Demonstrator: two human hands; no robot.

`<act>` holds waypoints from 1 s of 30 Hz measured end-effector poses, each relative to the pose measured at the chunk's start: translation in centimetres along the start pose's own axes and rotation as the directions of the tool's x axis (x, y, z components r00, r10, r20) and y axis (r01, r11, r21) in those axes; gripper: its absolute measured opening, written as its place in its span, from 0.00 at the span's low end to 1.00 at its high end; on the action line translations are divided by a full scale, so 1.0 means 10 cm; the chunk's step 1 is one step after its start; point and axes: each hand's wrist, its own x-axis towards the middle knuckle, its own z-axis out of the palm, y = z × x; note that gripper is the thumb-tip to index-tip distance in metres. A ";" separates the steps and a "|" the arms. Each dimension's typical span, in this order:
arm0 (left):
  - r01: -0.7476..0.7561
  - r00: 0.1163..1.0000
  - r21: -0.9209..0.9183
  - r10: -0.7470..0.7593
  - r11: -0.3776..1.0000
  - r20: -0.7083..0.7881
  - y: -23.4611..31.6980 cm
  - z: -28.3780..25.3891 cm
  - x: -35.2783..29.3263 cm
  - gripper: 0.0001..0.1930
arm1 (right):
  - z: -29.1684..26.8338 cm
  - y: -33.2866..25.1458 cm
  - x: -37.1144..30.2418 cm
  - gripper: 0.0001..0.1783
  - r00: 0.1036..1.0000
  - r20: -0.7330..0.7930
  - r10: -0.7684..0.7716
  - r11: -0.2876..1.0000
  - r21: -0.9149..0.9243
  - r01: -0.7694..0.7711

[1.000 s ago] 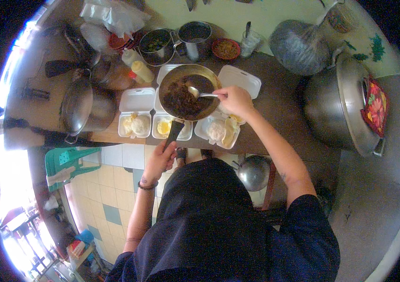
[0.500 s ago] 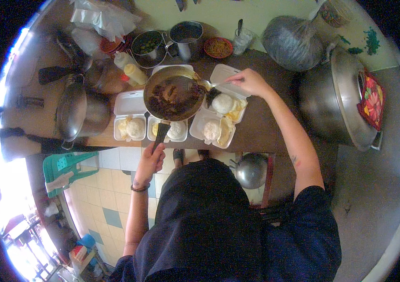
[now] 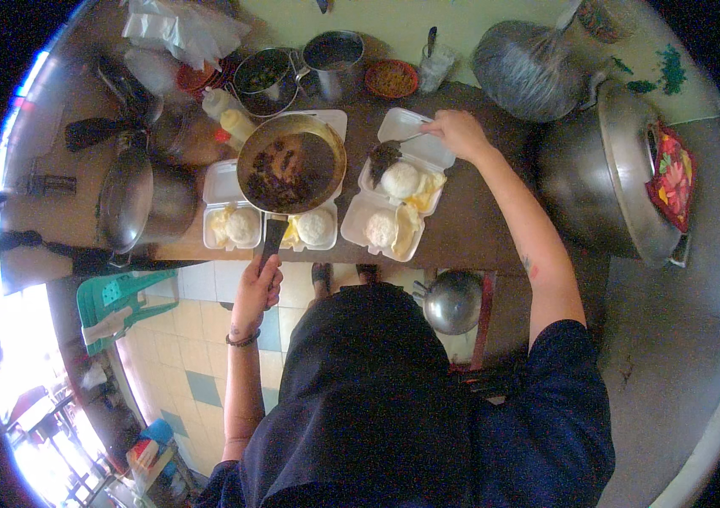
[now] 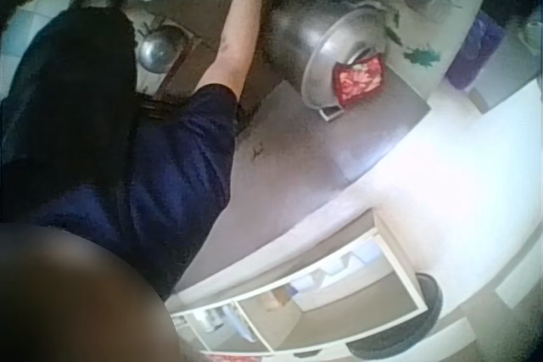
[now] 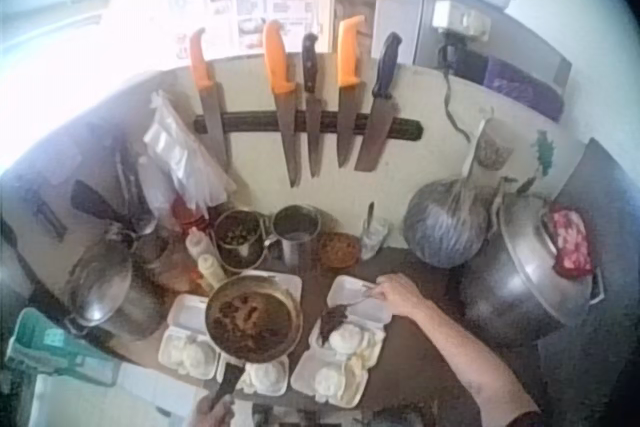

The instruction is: The person assembles meal boxes by scooping rice into compartments, frying an egg in a pan, and adding a dark sauce. They use a ladle and spatula to transfer ingredients into white takeout containers on a countertop.

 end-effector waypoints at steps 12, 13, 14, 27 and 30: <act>-0.013 1.000 -0.016 0.013 1.000 -0.009 0.02 0.02 -0.04 0.11 | -0.08 -0.55 -0.55 0.15 0.982 -0.188 0.018 1.000 0.010 -0.016; -0.022 1.000 -0.021 0.022 1.000 0.002 0.01 0.02 -0.05 0.11 | -0.10 -0.57 -0.57 0.15 0.978 -0.206 0.026 1.000 0.003 -0.026; -0.023 1.000 -0.021 0.023 1.000 0.002 0.01 0.02 -0.05 0.11 | -0.11 -0.60 -0.59 0.15 0.980 -0.193 0.050 0.999 -0.005 -0.052; -0.016 1.000 0.007 0.016 1.000 0.008 -0.03 0.00 0.00 0.11 | -0.07 -0.74 -0.69 0.18 0.986 -0.151 0.072 0.995 -0.058 -0.081; -0.002 1.000 0.009 0.002 1.000 0.000 -0.03 0.01 -0.01 0.11 | -0.10 -0.73 -0.70 0.18 0.983 -0.156 0.095 0.994 -0.046 -0.103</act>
